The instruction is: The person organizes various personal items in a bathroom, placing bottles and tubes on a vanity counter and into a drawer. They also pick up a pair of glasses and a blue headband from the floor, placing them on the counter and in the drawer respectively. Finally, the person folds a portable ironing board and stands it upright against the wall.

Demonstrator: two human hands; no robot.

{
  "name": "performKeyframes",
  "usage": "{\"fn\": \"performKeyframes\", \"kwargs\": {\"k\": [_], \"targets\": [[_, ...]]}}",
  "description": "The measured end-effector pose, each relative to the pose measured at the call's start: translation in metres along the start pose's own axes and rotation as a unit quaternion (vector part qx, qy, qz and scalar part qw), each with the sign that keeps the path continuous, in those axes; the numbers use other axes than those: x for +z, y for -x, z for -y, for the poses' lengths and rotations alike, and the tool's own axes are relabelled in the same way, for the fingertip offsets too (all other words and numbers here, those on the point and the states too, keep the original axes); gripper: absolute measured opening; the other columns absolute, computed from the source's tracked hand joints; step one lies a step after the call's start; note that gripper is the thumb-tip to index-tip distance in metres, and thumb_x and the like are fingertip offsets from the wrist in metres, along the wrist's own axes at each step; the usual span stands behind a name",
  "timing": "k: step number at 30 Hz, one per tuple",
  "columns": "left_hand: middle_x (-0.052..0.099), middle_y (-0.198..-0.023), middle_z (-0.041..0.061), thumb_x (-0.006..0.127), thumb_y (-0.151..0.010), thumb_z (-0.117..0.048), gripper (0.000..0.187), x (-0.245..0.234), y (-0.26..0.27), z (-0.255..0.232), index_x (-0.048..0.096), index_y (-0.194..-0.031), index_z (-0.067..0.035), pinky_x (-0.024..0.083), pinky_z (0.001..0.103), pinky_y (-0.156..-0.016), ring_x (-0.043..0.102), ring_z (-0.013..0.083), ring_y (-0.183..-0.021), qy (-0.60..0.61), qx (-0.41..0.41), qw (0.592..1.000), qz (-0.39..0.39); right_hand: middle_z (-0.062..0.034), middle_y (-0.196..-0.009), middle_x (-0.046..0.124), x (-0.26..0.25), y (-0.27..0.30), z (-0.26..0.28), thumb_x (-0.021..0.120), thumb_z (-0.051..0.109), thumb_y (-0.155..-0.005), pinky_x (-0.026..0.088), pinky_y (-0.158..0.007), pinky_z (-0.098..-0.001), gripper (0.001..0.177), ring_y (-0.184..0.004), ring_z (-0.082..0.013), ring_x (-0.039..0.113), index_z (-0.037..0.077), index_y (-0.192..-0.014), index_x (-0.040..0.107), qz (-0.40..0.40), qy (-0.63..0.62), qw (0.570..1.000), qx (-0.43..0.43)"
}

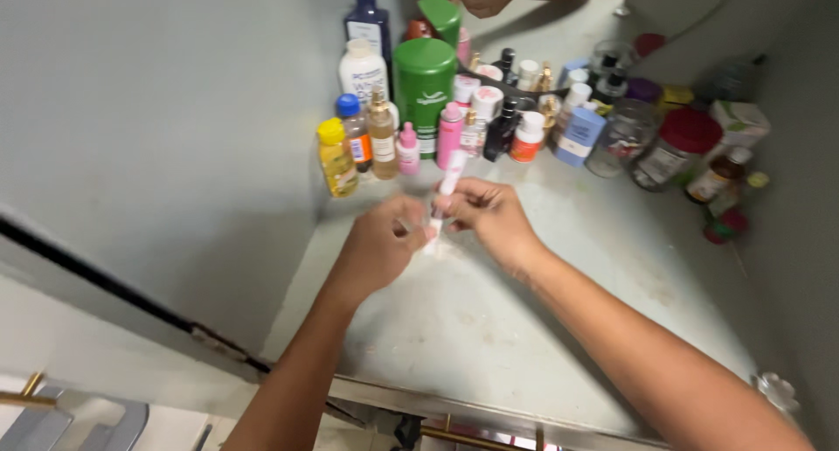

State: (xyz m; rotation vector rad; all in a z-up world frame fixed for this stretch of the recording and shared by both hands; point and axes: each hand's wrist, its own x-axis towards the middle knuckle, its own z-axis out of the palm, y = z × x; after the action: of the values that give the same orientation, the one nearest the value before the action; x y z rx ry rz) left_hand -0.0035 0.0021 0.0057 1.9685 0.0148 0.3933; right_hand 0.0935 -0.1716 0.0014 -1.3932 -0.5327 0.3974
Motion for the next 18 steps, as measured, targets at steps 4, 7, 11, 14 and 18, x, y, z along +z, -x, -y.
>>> {"fn": "performKeyframes", "kwargs": {"k": [4,7,11,14,18], "targets": [[0.065,-0.094,0.004,0.078,-0.086,-0.013,0.035,-0.028,-0.009,-0.015,0.070,-0.119,-0.006,0.053,0.029,-0.064,0.061,0.0121,-0.074,-0.015,0.086,0.992,-0.088,-0.0005,-0.080,0.070,0.030,-0.004,-0.005,0.074,0.014,-0.094,0.051,-0.062,-0.0262,0.021,-0.070,-0.0060,0.058,0.003,-0.111,0.077,0.070,0.168,0.983,-0.039],[0.069,-0.079,0.004,0.075,-0.090,-0.014,0.029,-0.040,-0.009,-0.024,0.073,-0.119,-0.009,0.053,0.033,-0.064,0.060,0.0131,-0.068,-0.029,0.018,0.996,-0.082,0.0017,-0.081,0.068,0.047,-0.010,-0.006,0.076,0.011,-0.096,0.050,-0.065,-0.0243,0.017,-0.071,-0.0045,0.054,0.002,-0.110,0.077,0.091,0.178,0.977,-0.068],[0.074,-0.085,0.007,0.072,-0.089,-0.010,0.043,-0.044,-0.009,-0.032,0.061,-0.131,-0.009,0.057,0.034,-0.069,0.070,0.0179,-0.071,-0.035,0.045,0.991,-0.124,0.0023,-0.083,0.066,0.056,-0.026,-0.004,0.074,0.002,-0.091,0.055,-0.070,-0.0239,0.013,-0.078,-0.0039,0.061,0.002,-0.103,0.069,0.039,0.201,0.964,-0.168],[0.069,-0.110,0.018,0.066,-0.091,-0.003,0.044,-0.054,-0.017,-0.025,0.056,-0.135,-0.004,0.058,0.038,-0.078,0.072,0.0318,-0.090,-0.124,0.137,0.960,-0.210,-0.0011,-0.083,0.067,0.057,-0.045,0.009,0.074,-0.001,-0.095,0.055,-0.070,-0.0263,0.016,-0.080,-0.0070,0.064,0.000,-0.102,0.060,-0.004,0.213,0.954,-0.210],[0.069,-0.121,0.027,0.065,-0.087,-0.001,0.051,-0.058,-0.033,-0.008,0.050,-0.137,0.002,0.054,0.049,-0.088,0.068,0.0473,-0.106,-0.273,0.178,0.909,-0.258,-0.0025,-0.098,0.070,0.057,-0.074,0.047,0.068,-0.001,-0.095,0.057,-0.075,-0.0268,0.039,-0.091,-0.0094,0.070,0.004,-0.129,0.051,-0.018,0.130,0.958,-0.254]]}}
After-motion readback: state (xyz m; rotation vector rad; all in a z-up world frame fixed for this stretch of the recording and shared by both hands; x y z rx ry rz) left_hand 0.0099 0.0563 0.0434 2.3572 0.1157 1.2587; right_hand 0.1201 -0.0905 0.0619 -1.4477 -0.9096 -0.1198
